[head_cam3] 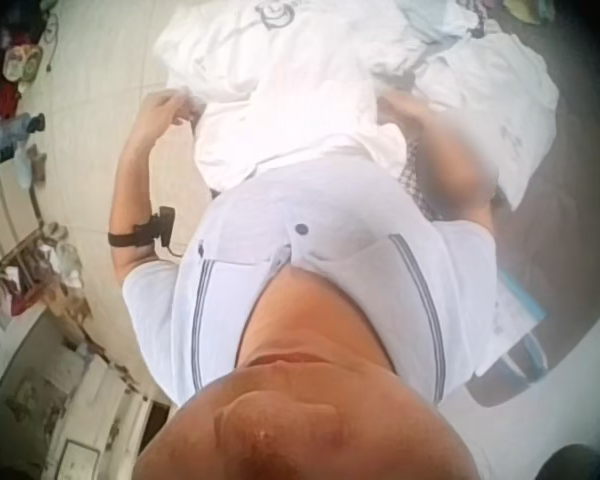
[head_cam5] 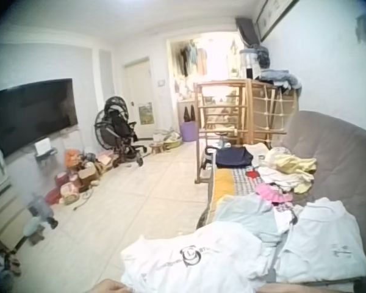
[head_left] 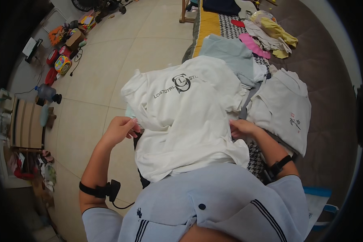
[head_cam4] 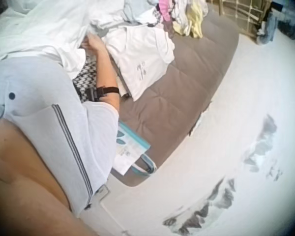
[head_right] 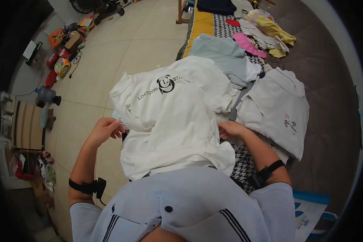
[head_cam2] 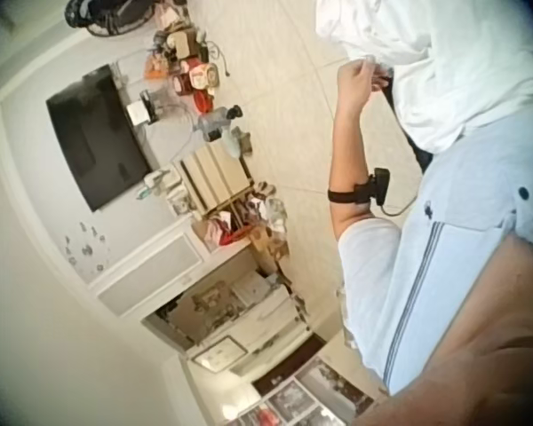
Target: Folding and stacking various items of clothing including baby pants and adult t-shirts.
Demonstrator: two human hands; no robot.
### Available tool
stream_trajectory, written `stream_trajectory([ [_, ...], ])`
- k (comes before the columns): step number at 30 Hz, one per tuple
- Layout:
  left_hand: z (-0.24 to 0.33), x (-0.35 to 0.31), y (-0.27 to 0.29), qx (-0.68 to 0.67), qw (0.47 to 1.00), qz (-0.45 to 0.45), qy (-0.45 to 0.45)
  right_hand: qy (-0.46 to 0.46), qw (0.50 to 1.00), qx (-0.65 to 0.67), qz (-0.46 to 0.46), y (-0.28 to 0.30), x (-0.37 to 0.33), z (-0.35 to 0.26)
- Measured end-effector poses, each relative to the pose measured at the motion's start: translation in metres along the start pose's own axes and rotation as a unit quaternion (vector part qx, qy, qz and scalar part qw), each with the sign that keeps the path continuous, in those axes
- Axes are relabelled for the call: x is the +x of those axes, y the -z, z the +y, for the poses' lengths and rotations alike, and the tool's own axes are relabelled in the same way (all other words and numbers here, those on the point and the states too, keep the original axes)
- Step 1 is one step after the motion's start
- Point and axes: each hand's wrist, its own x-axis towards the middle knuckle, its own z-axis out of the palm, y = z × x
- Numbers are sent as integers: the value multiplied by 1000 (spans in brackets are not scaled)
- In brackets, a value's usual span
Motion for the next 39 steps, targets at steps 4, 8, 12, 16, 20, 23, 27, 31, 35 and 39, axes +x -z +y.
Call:
stream_trajectory([
  [4,-22,-1,-12,-102,992,74,31,52,966,252,24,-17,37,14],
  [8,-19,0,-40,-102,990,91,36,140,901,410,-27,-12,53,17],
  [12,-18,4,-58,-138,988,52,37,134,872,470,-26,-23,40,-12],
  [16,-19,5,-69,-152,988,21,14,130,882,452,-27,-13,38,-20],
  [20,-12,3,-52,-99,991,86,-5,153,879,451,18,-2,16,-34],
  [23,-11,12,-21,-170,953,237,-77,171,882,438,-3,2,14,-31],
  [27,-5,45,12,-62,899,382,-203,141,886,442,-13,-13,26,-32],
  [31,8,62,18,44,916,356,-181,132,887,441,45,-18,42,-31],
  [35,-1,62,30,126,936,289,-153,135,880,452,61,-18,49,-29],
  [39,2,27,35,-91,944,257,-185,137,860,478,115,-14,54,-20],
])
